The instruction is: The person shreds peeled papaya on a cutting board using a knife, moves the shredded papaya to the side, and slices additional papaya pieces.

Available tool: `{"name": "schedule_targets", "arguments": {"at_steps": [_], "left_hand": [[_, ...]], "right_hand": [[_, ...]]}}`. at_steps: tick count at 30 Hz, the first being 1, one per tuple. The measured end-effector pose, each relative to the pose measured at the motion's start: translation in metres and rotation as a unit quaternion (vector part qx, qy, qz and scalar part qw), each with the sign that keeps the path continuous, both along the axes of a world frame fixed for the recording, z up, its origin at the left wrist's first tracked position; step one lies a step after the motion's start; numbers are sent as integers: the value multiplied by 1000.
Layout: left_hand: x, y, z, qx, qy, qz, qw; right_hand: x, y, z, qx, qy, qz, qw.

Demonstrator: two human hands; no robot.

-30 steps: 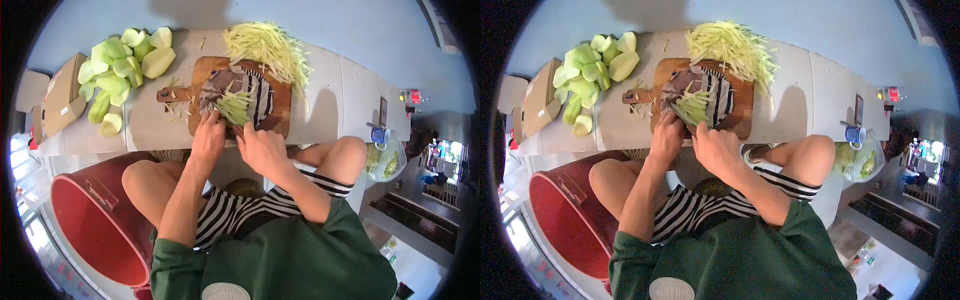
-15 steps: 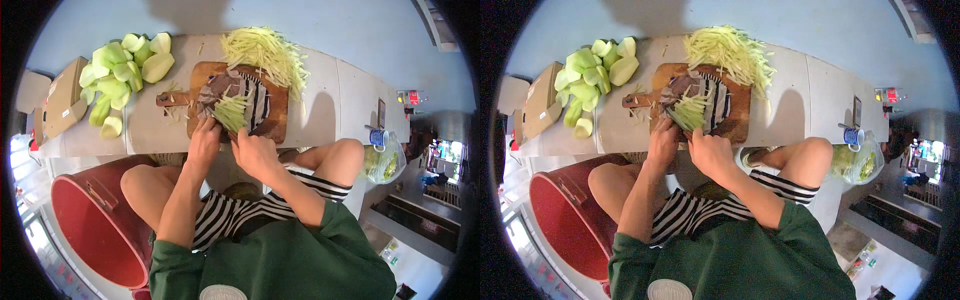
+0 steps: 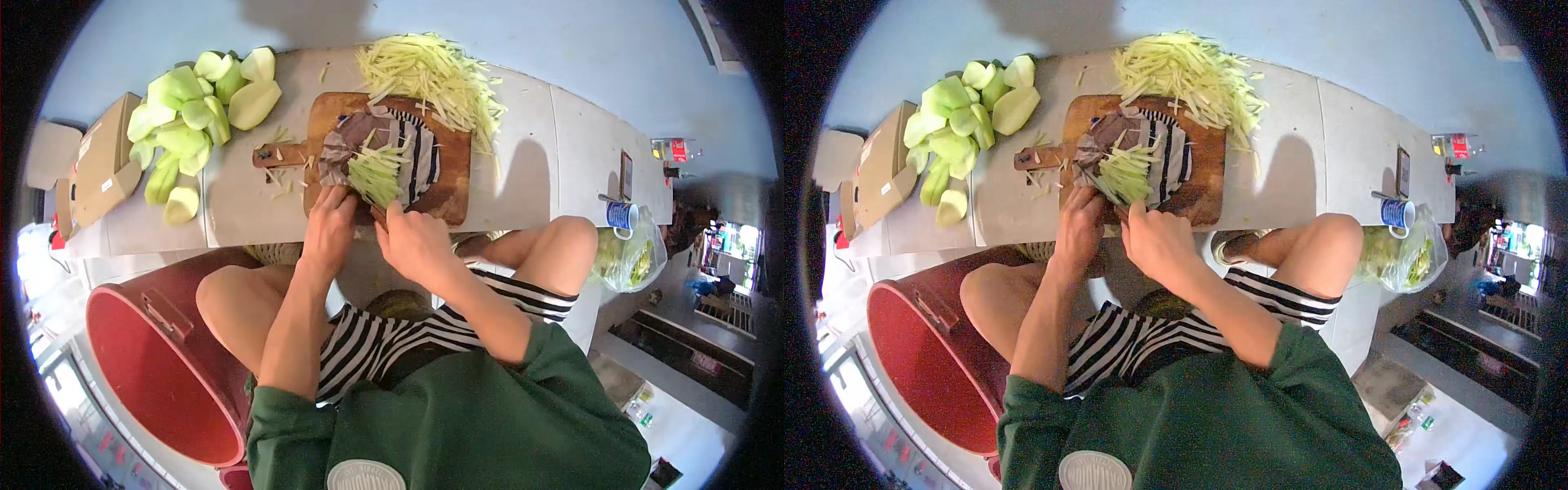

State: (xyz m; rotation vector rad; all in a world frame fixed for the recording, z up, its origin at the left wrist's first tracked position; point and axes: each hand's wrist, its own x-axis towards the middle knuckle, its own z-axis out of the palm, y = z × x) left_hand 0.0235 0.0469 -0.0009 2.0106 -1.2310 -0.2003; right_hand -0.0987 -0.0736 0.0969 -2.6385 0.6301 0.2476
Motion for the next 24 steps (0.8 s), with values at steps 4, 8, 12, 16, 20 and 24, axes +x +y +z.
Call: {"name": "schedule_targets", "arguments": {"at_steps": [4, 8, 12, 16, 20, 24], "left_hand": [[3, -3, -2, -22, -22, 2, 1000], [1, 1, -3, -20, -29, -3, 999], [2, 3, -9, -19, -41, -2, 999], [3, 3, -4, -19, -27, 18, 999], [4, -1, -2, -38, -42, 5, 998], [1, -2, 3, -80, 117, 157, 977]], "right_hand": [[0, -3, 9, -2, 4, -4, 1000], [-2, -2, -7, 29, 12, -7, 999], [-2, -5, 12, 28, 15, -15, 999], [-2, -3, -25, 39, -11, -29, 999], [-1, -8, 0, 29, -3, -13, 999], [-8, -30, 30, 12, -31, -52, 998]]}}
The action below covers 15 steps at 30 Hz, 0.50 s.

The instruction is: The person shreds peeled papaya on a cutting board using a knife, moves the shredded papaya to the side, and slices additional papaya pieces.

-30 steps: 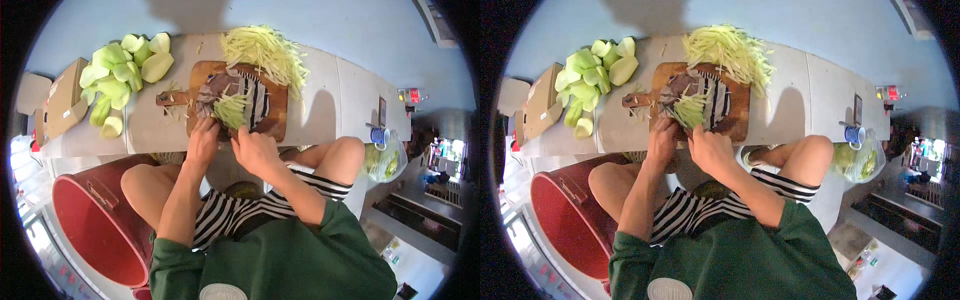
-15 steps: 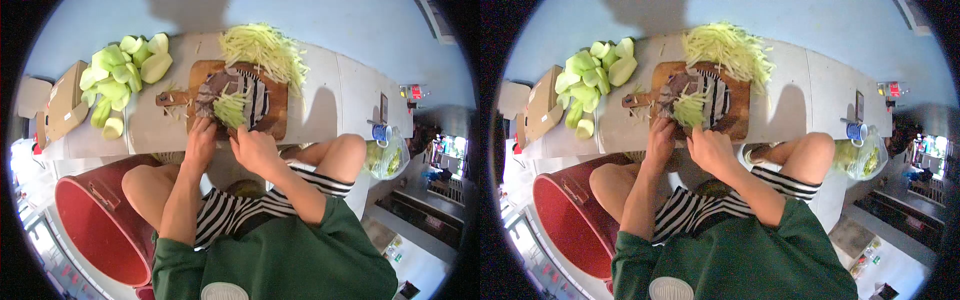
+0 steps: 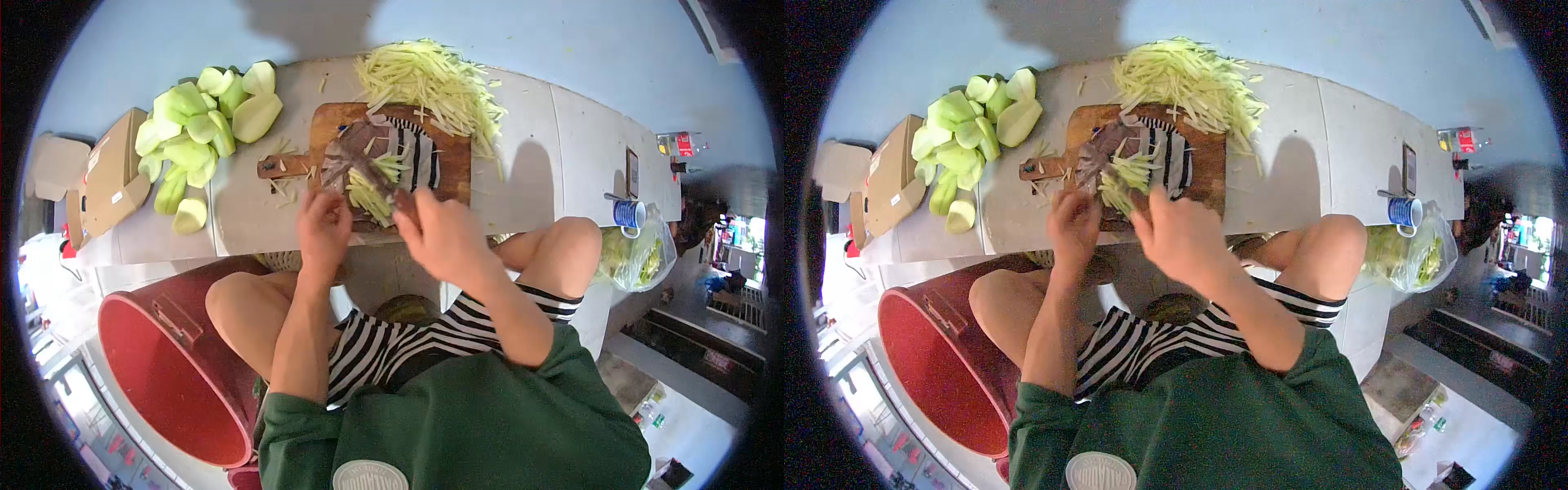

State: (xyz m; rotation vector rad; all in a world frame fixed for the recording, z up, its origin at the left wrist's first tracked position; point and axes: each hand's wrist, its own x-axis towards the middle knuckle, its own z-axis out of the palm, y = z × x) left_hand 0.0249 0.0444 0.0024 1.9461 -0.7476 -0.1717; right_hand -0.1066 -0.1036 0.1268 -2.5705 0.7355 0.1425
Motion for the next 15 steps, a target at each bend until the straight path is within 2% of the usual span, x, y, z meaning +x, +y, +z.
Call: {"name": "schedule_targets", "arguments": {"at_steps": [1, 2, 4, 5, 7, 11, 14, 15], "left_hand": [[3, -1, 3, -10, 32, 60, 998], [7, -1, 6, -12, 29, 59, 998], [16, -1, 12, 202, 67, 91, 973], [15, -3, 12, 201, 62, 92, 973], [8, -10, 11, 304, -8, 96, 948], [7, -24, 16, 292, 40, 108, 949], [9, -32, 12, 234, 77, 87, 965], [11, -37, 14, 189, 159, 97, 964]], "right_hand": [[-2, -10, 5, 18, -16, -9, 1000], [-4, -19, 9, 34, -35, -16, 999], [-12, -31, 8, 14, -91, -12, 996], [-16, -35, 9, 24, -115, -26, 993], [-23, -42, 9, 57, -145, -59, 986], [-36, -45, 11, 93, -154, -84, 980], [-50, -46, 12, 123, -172, -104, 972], [-56, -47, 9, 122, -170, -123, 970]]}}
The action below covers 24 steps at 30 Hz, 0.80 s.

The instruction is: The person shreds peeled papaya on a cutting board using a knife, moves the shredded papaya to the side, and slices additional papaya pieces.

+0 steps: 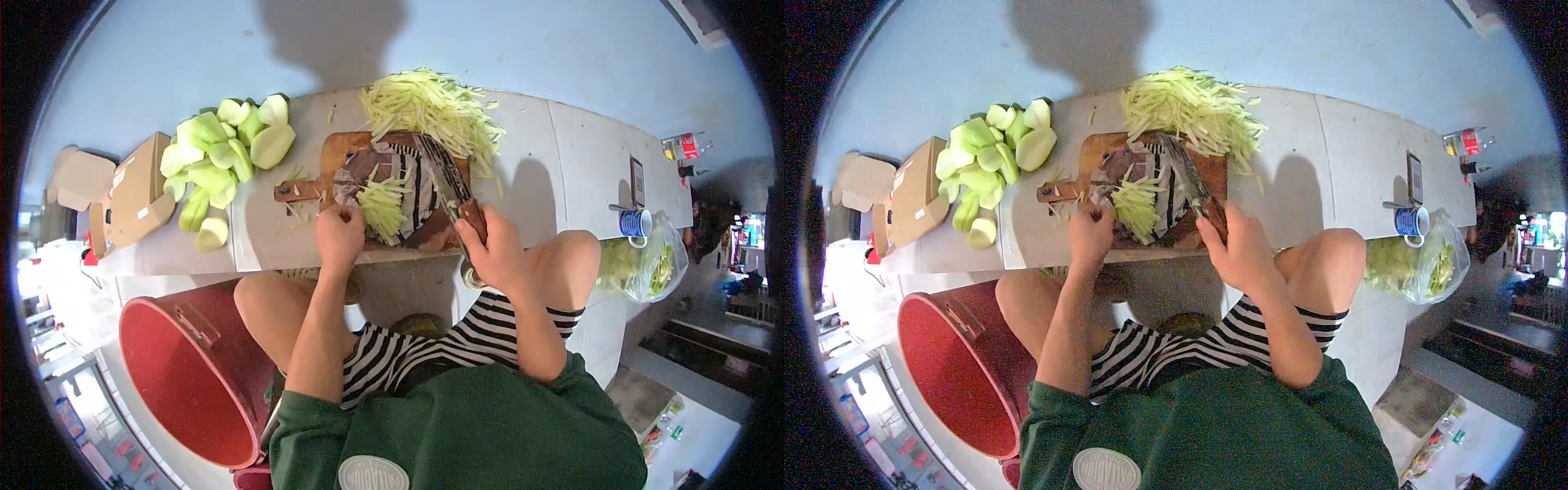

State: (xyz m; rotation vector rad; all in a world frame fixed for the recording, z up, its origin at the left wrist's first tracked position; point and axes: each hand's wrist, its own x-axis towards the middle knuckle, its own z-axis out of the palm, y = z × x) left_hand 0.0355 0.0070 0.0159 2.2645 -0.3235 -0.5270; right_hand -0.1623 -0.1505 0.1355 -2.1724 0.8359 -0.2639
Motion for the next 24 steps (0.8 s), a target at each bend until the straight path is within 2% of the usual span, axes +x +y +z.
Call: {"name": "schedule_targets", "arguments": {"at_steps": [1, 2, 4, 5, 7, 13, 14, 15, 17, 20, 21, 22, 23, 24], "left_hand": [[1, -3, 2, -48, 75, 32, 996], [2, -7, 3, -48, 72, 30, 996], [2, -20, 32, -211, 227, 70, 948], [4, -26, 43, -211, 225, 69, 949], [10, -41, 60, -266, 257, 72, 926], [24, -69, 124, -357, 266, 36, 895], [22, -67, 148, -340, 251, 8, 906], [24, -68, 147, -338, 252, 6, 907], [36, -66, 146, -270, 161, -48, 948], [43, -52, 154, -290, 133, -77, 945], [43, -47, 162, -291, 136, -77, 944], [43, -42, 174, -318, 157, -40, 934], [44, -37, 180, -344, 176, -3, 922], [50, -31, 180, -353, 191, -10, 916]], "right_hand": [[-6, -2, -5, 4, 5, -18, 1000], [-11, -5, -12, 4, 2, -20, 1000], [-18, -13, -24, -36, -38, -24, 998], [-21, -15, -24, -36, -41, -25, 998], [-24, -19, -21, 67, 9, -69, 995], [-35, -30, -36, 105, -41, -116, 987], [-35, -32, -35, 106, -41, -118, 987], [-34, -35, -33, 97, -18, -113, 989], [-32, -35, -31, 89, 5, -105, 990], [-25, -28, -35, 101, 44, -50, 993], [-17, -23, -38, 88, 49, 4, 995], [-9, -18, -40, 74, 53, 59, 994], [-2, -13, -46, 74, 55, 60, 994], [7, -9, -52, 77, 83, 110, 987]]}}
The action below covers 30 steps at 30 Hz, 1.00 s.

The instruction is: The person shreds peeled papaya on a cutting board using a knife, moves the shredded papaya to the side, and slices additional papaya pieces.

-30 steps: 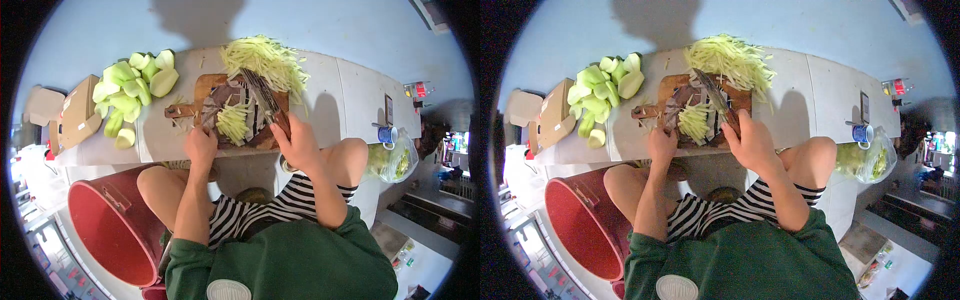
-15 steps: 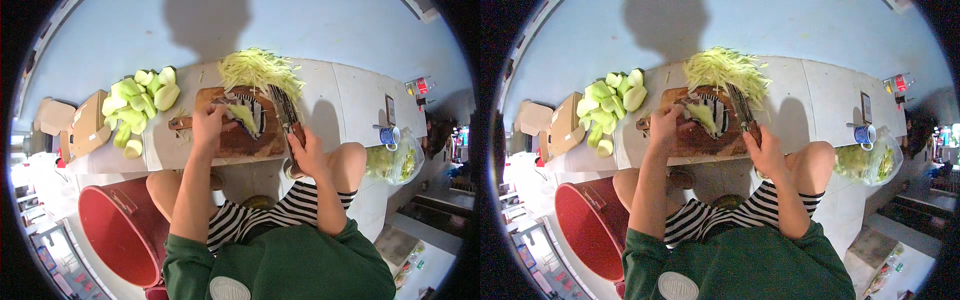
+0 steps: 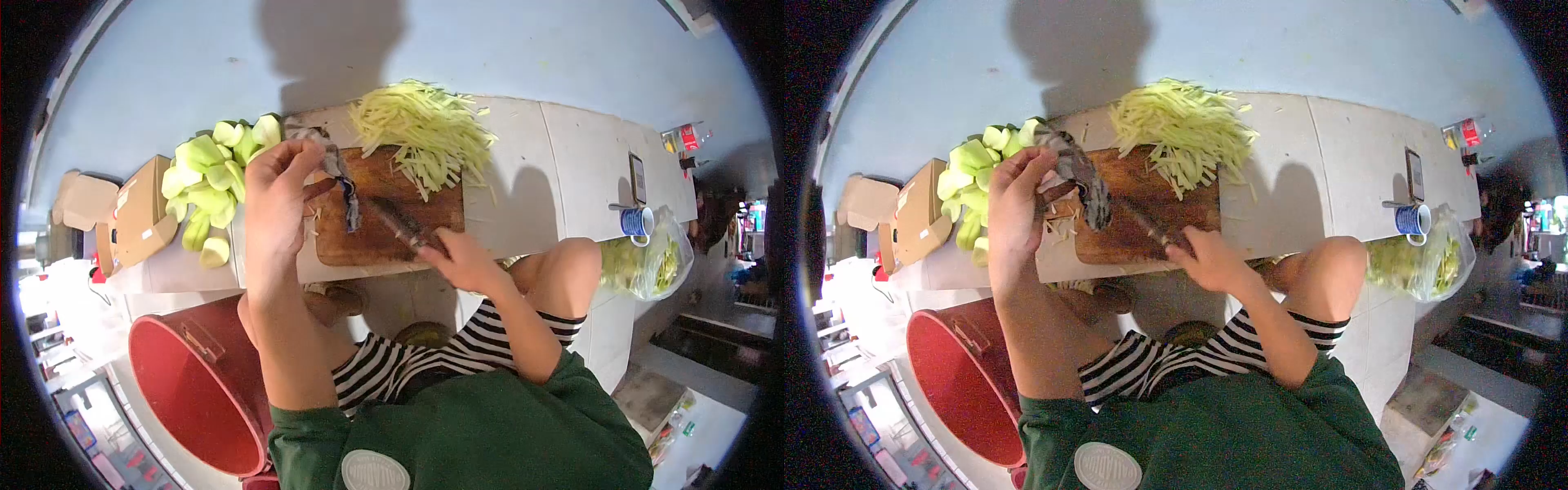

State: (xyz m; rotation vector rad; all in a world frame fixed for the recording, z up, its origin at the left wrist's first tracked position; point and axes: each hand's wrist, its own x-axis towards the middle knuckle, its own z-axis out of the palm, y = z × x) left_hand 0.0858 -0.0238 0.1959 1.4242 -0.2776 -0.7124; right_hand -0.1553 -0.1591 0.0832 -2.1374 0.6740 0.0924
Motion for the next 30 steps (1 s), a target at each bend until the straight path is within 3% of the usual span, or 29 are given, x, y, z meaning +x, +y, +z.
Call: {"name": "schedule_targets", "arguments": {"at_steps": [3, 5, 6, 8, 14, 17, 21, 26, 29, 30], "left_hand": [[4, 18, 3, -9, 7, 19, 1000], [7, 31, 0, -12, 9, 37, 999], [10, 40, -3, -16, 13, 32, 999], [14, 55, -10, -22, 18, 34, 999], [-2, 62, -26, -50, 117, -16, 992], [-11, 50, -28, -36, 90, -57, 994], [-20, 37, -13, -82, 137, -96, 982], [-21, 40, -38, -234, 210, -100, 944], [-19, 60, -95, -177, 222, -77, 956], [-23, 66, -111, 10, 85, -50, 995]], "right_hand": [[20, 2, -13, 45, 42, 73, 995], [29, -13, -37, -3, 56, 108, 993], [25, -23, -58, -111, -13, 74, 991], [46, -62, -25, -92, 100, 75, 988], [103, -178, -13, -196, 44, 137, 970], [139, -189, 8, -271, 109, 149, 945], [152, -166, 53, -301, 88, 126, 941], [128, -131, 118, -367, -101, 42, 924], [103, -95, 148, -313, -227, -43, 921], [98, -90, 151, -262, -282, -82, 919]]}}
